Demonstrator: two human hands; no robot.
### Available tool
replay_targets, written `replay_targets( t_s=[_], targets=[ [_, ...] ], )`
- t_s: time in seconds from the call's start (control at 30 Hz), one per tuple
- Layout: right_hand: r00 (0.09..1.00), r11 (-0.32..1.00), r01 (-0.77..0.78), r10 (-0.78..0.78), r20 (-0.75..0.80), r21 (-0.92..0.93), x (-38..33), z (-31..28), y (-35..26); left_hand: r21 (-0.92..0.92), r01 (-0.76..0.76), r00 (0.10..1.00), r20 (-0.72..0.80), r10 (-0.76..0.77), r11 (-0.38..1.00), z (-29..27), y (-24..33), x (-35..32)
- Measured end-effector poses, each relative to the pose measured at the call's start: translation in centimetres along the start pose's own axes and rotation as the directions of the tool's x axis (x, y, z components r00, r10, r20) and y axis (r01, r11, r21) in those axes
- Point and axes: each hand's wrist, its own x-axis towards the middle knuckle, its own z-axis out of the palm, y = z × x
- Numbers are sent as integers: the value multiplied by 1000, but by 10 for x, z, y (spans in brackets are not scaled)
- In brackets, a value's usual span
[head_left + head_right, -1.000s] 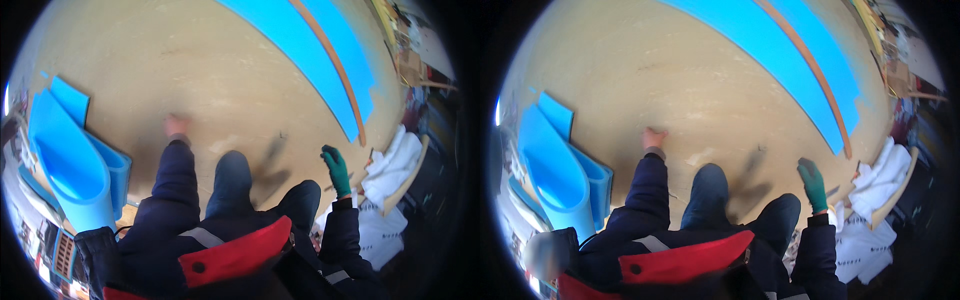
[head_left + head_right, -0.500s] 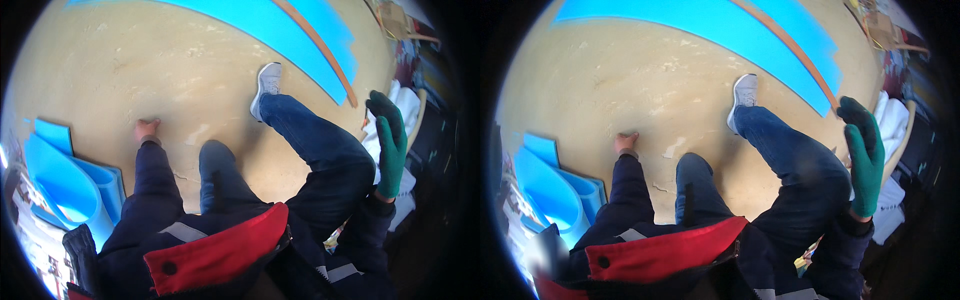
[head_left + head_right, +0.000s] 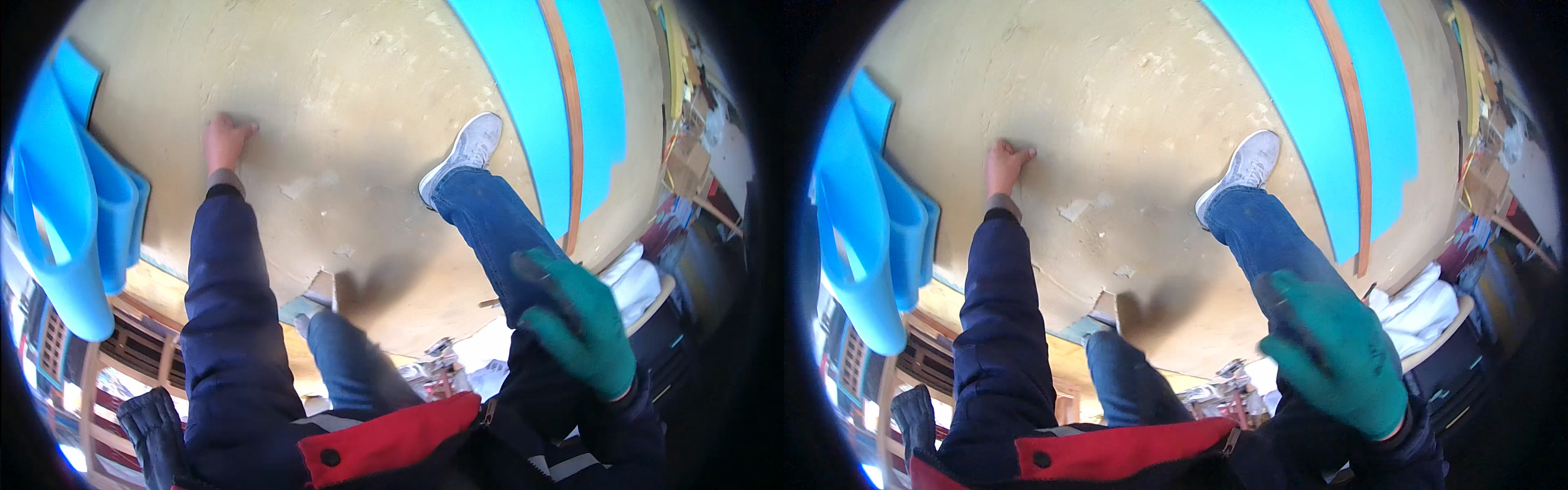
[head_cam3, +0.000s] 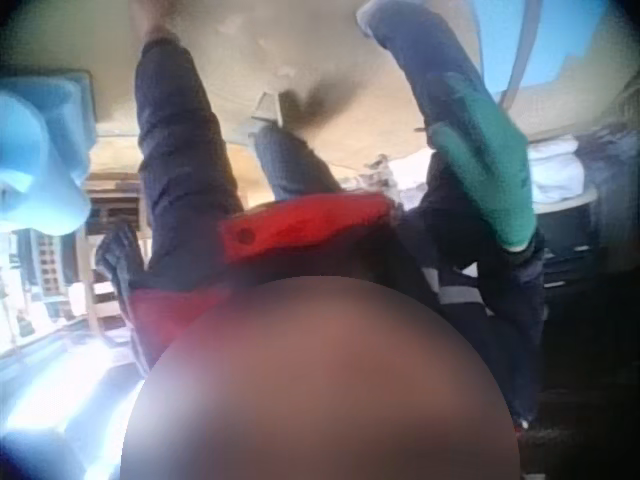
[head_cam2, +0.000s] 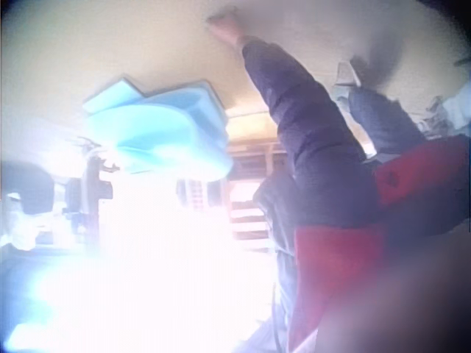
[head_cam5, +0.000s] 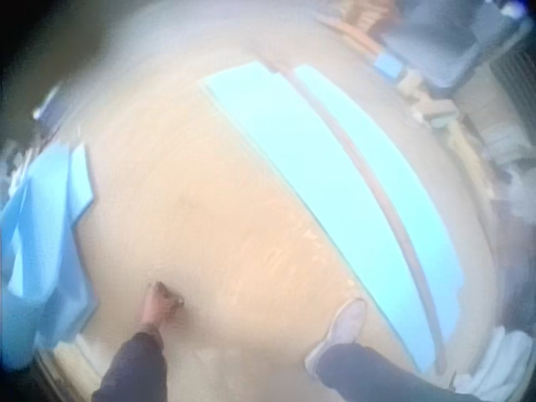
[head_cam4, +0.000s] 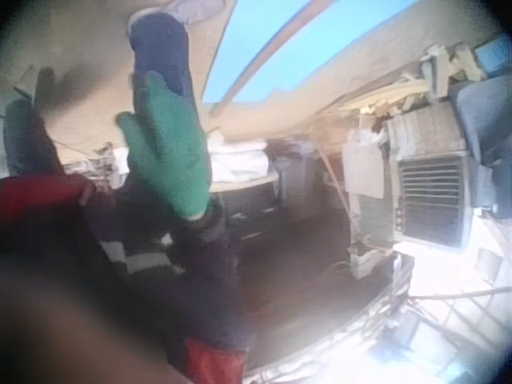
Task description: The person measures and cuts blue foam sheets using a tape measure, a wooden straightedge, and a utility knife. They repeatedly position the straightedge, measure, score, and fold the foam to separate cut pieces, then stack the finished pieces on the floor.
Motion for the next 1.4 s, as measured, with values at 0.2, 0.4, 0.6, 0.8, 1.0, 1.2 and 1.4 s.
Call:
replay_targets(
  t_s=[0.2,0.4,0.6,0.8,1.0,1.2,1.4],
  targets=[
    [941,930,335,-321,111,-151,-34,68,6,-279,-32,976,-216,-30,960,8,48,-134],
    [997,998,68,-69,30,15,-40,92,77,-672,318,945,172,-277,669,-128,89,-458],
    [999,913,28,-15,-36,407,-81,73,74,-709,472,881,359,-308,525,-294,180,-696],
    [985,689,-72,-63,158,721,-212,-33,-23,-735,58,998,64,-16,676,-376,268,-768],
    [815,578,-278,-281,507,767,-368,8,-127,-644,-405,910,-356,215,649,-427,283,-849],
    [658,669,-19,-552,513,743,-504,109,-170,-521,-552,802,-545,244,651,-418,237,-998],
    [269,568,764,-712,648,307,-552,183,-215,-634,-437,833,-553,21,639,-395,164,-1112]
  ],
)
